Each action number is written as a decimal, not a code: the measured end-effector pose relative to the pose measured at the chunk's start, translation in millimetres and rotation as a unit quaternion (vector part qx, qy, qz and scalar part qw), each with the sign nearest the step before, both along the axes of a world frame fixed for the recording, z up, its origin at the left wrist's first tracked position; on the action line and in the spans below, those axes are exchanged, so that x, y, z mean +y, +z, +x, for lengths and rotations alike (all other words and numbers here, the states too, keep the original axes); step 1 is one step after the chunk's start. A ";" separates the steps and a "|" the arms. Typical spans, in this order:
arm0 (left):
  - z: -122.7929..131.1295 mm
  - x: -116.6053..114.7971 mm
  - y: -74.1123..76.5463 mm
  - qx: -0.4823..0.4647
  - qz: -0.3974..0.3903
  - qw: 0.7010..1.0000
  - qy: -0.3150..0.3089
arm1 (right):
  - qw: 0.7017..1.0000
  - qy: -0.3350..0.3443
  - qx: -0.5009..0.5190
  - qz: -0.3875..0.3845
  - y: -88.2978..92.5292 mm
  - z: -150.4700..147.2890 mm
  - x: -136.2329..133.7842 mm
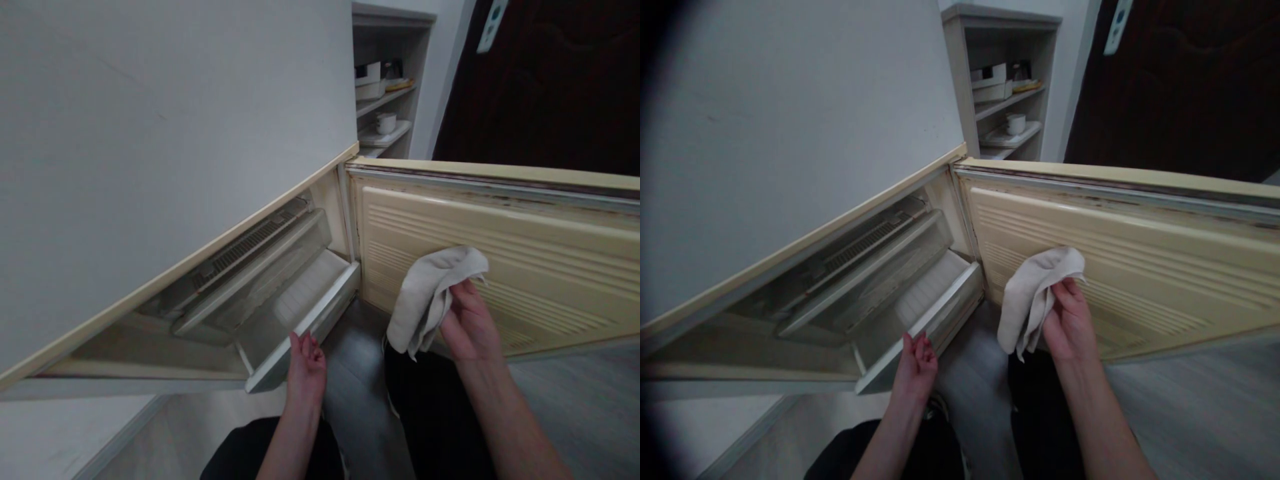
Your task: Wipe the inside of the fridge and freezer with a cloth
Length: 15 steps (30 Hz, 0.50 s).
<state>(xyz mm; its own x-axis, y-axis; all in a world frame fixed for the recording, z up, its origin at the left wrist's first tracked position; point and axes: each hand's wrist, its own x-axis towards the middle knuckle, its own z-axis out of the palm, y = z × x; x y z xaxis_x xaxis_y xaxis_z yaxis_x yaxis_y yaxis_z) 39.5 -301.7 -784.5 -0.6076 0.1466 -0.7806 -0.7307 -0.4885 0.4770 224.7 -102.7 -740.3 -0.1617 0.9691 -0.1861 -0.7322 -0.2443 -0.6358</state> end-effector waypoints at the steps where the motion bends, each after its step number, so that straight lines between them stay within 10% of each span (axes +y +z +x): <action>1: 7.6 -3.5 0.2 -0.007 0.000 1.000 -0.005 | 1.000 -0.007 0.000 -0.002 -1.3 0.5 1.5; 15: 78.8 -20.1 -20.6 -0.055 0.014 0.996 -0.075 | 0.999 -0.024 -0.034 -0.009 6.9 -9.8 -3.6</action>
